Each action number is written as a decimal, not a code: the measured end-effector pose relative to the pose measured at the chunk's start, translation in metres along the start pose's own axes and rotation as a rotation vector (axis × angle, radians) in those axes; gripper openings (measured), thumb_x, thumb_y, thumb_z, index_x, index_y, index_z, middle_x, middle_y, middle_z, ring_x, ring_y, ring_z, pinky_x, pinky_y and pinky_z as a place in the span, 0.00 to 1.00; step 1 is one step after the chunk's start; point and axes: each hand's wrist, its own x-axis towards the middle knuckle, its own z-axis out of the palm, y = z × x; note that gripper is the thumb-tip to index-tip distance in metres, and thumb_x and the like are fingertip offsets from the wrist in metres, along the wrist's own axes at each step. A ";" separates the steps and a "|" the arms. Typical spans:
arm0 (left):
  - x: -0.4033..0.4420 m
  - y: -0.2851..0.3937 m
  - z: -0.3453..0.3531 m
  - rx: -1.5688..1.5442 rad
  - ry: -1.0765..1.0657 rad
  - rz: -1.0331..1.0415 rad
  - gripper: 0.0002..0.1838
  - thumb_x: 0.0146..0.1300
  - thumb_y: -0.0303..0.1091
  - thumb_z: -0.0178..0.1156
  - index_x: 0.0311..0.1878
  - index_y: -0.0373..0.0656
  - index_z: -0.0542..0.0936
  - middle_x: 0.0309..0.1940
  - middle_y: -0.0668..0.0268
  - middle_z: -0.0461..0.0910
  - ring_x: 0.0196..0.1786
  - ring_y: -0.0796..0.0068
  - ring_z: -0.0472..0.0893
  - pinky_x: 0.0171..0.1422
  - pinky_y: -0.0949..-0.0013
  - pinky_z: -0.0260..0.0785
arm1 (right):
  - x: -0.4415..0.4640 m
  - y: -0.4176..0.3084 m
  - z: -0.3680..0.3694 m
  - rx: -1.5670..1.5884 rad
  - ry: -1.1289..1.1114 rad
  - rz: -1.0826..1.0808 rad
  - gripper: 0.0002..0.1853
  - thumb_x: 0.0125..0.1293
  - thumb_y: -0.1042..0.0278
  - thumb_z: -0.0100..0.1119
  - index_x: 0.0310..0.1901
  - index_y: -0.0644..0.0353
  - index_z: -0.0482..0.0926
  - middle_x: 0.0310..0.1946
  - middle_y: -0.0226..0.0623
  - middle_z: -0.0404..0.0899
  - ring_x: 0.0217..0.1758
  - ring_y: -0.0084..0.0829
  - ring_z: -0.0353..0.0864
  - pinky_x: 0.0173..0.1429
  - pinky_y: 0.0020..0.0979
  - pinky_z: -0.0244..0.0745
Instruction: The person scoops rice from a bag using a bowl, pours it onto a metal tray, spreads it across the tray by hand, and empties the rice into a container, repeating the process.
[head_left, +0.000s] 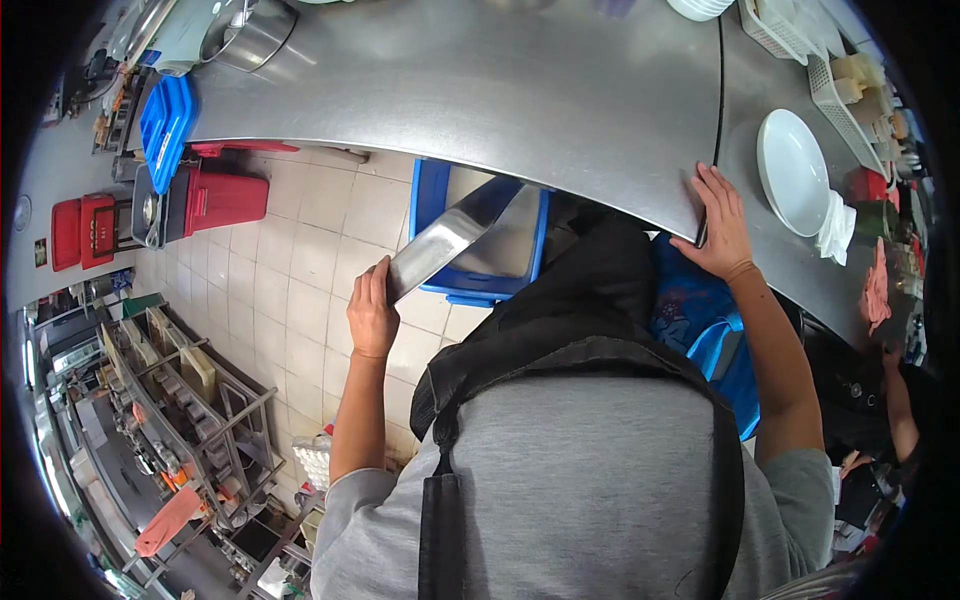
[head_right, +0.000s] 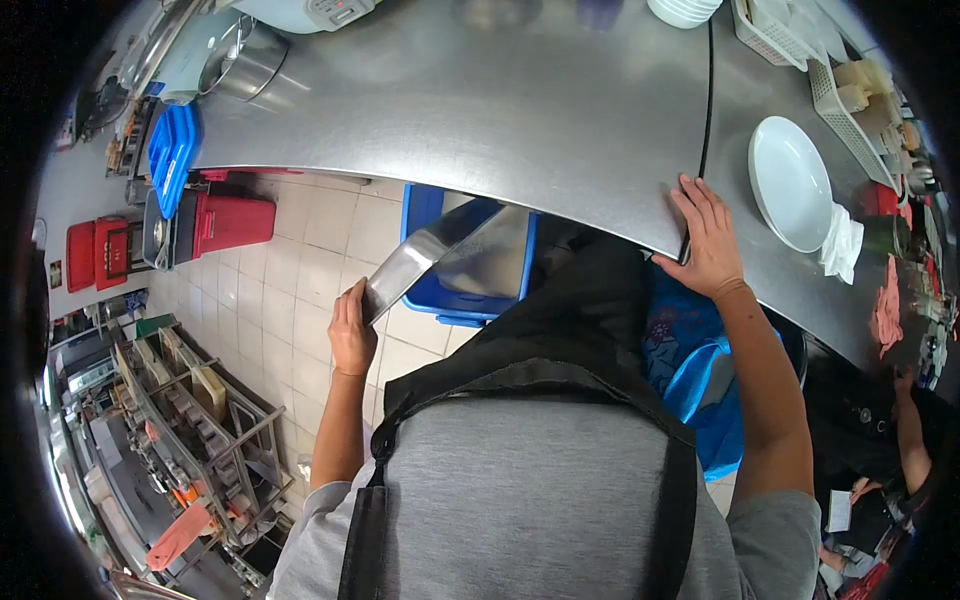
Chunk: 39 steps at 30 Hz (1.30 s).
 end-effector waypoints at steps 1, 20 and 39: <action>-0.002 -0.002 -0.002 -0.006 0.024 0.009 0.31 0.54 0.13 0.53 0.64 0.41 0.73 0.47 0.56 0.81 0.48 0.54 0.80 0.51 0.57 0.77 | 0.000 0.000 0.000 -0.002 -0.002 0.006 0.54 0.44 0.55 0.78 0.73 0.55 0.59 0.77 0.42 0.55 0.79 0.50 0.53 0.79 0.50 0.52; -0.027 -0.037 -0.061 -0.169 -0.028 -0.256 0.36 0.45 0.07 0.51 0.61 0.41 0.77 0.44 0.54 0.79 0.51 0.53 0.81 0.56 0.58 0.73 | -0.001 0.001 0.000 0.001 0.030 -0.017 0.54 0.43 0.55 0.78 0.73 0.55 0.60 0.76 0.42 0.57 0.79 0.50 0.54 0.79 0.49 0.53; 0.033 -0.107 -0.086 -1.185 0.173 -1.056 0.30 0.45 0.23 0.59 0.58 0.33 0.74 0.45 0.58 0.79 0.48 0.58 0.80 0.57 0.55 0.74 | 0.006 -0.007 0.034 1.049 0.865 0.691 0.39 0.69 0.47 0.62 0.70 0.66 0.59 0.62 0.51 0.71 0.63 0.44 0.75 0.69 0.41 0.68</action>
